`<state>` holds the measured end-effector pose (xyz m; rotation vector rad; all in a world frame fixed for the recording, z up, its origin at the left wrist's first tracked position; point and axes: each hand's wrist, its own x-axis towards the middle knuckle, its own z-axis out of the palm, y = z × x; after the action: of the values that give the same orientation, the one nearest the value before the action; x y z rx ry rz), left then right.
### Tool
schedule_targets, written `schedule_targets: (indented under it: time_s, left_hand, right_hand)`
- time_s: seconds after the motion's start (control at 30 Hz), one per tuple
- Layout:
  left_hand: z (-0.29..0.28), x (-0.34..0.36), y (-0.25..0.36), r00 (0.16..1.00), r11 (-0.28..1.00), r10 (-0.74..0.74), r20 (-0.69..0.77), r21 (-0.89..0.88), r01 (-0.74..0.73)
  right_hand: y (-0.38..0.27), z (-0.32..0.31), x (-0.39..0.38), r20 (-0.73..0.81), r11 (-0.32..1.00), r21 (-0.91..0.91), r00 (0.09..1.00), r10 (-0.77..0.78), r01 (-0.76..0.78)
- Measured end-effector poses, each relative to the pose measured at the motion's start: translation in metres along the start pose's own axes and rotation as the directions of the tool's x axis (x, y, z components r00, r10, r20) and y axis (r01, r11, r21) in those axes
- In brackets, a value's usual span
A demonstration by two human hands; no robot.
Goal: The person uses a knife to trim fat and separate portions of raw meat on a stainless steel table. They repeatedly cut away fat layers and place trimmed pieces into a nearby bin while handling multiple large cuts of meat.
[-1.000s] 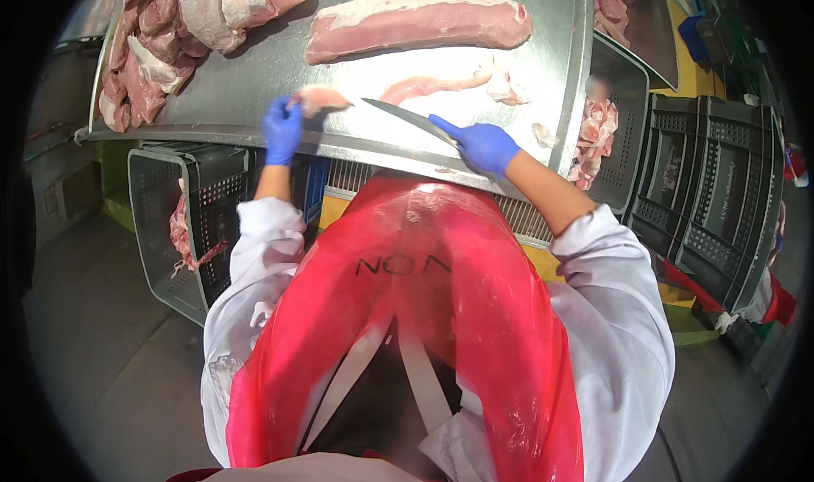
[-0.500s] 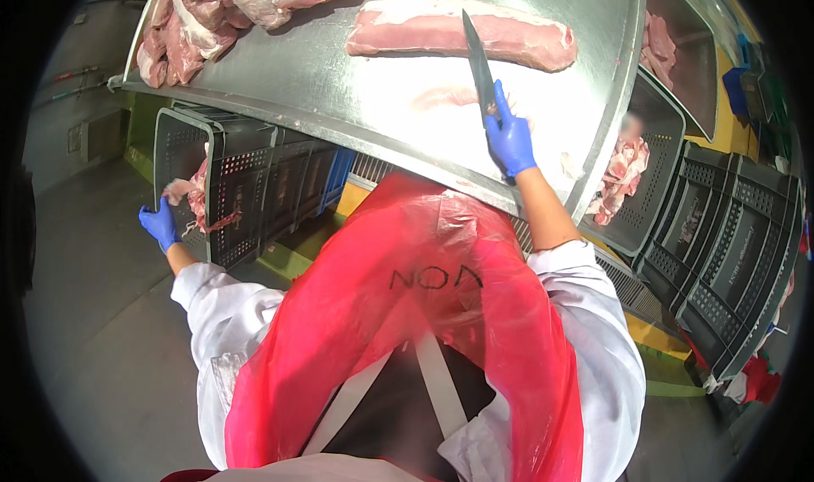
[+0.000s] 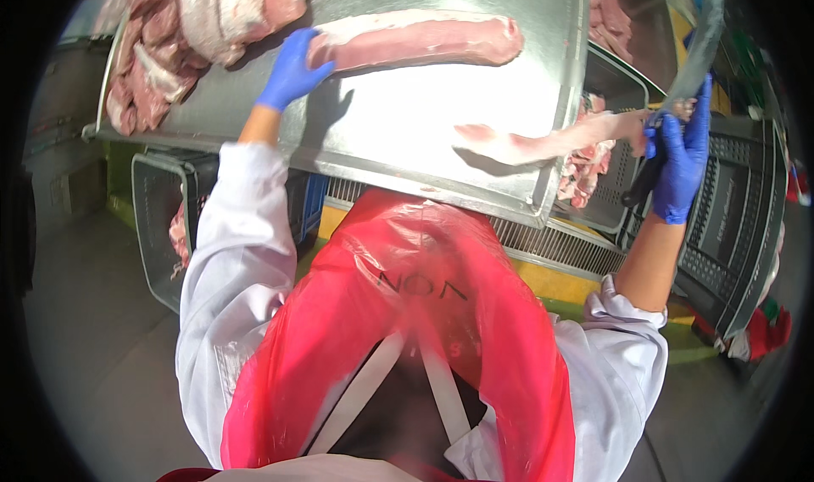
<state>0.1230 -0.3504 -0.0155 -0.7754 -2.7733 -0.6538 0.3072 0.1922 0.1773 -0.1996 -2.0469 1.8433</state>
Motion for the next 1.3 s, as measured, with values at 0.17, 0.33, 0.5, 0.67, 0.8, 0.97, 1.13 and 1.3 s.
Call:
schedule_targets:
  time_s: [0.17, 0.33, 0.5, 0.67, 0.8, 0.97, 1.13, 1.3]
  left_hand:
    - [0.09, 0.104, 0.049, 0.971, 0.996, 0.016, 0.237, 0.076, -0.035]
    - [0.104, 0.092, 0.07, 0.921, 0.982, 0.015, 0.389, 0.168, -0.087]
    - [0.072, 0.027, 0.104, 0.884, 0.986, -0.047, 0.465, 0.161, -0.032]
    - [0.061, -0.013, 0.104, 0.907, 0.992, 0.016, 0.42, 0.106, -0.066]
    - [0.047, -0.026, 0.093, 0.89, 0.999, 0.01, 0.456, 0.034, -0.029]
    - [0.047, -0.023, 0.091, 0.879, 1.0, -0.008, 0.477, 0.024, -0.005]
    - [0.046, -0.022, 0.094, 0.863, 1.0, 0.004, 0.505, 0.003, -0.007]
    - [0.047, -0.02, 0.103, 0.847, 0.995, -0.092, 0.524, 0.08, 0.058]
  right_hand:
    - [0.015, -0.06, 0.034, -0.037, 0.978, -0.208, 0.999, -0.02, 0.012]
    - [0.135, -0.114, 0.043, 0.062, 0.817, -0.577, 0.997, 0.036, 0.006]
    - [0.211, -0.006, -0.007, 0.061, 0.668, -0.734, 0.967, 0.246, -0.124]
    - [0.21, 0.135, 0.044, 0.254, 0.635, -0.772, 0.908, 0.333, -0.017]
    - [0.224, 0.133, 0.045, 0.341, 0.667, -0.743, 0.889, 0.304, 0.056]
    - [0.205, 0.099, -0.015, 0.311, 0.702, -0.694, 0.813, 0.492, -0.159]
    - [0.18, 0.162, -0.012, 0.114, 0.624, -0.691, 0.797, 0.593, -0.365]
    - [0.128, 0.154, -0.161, 0.167, 0.636, -0.089, 0.618, 0.768, -0.767]
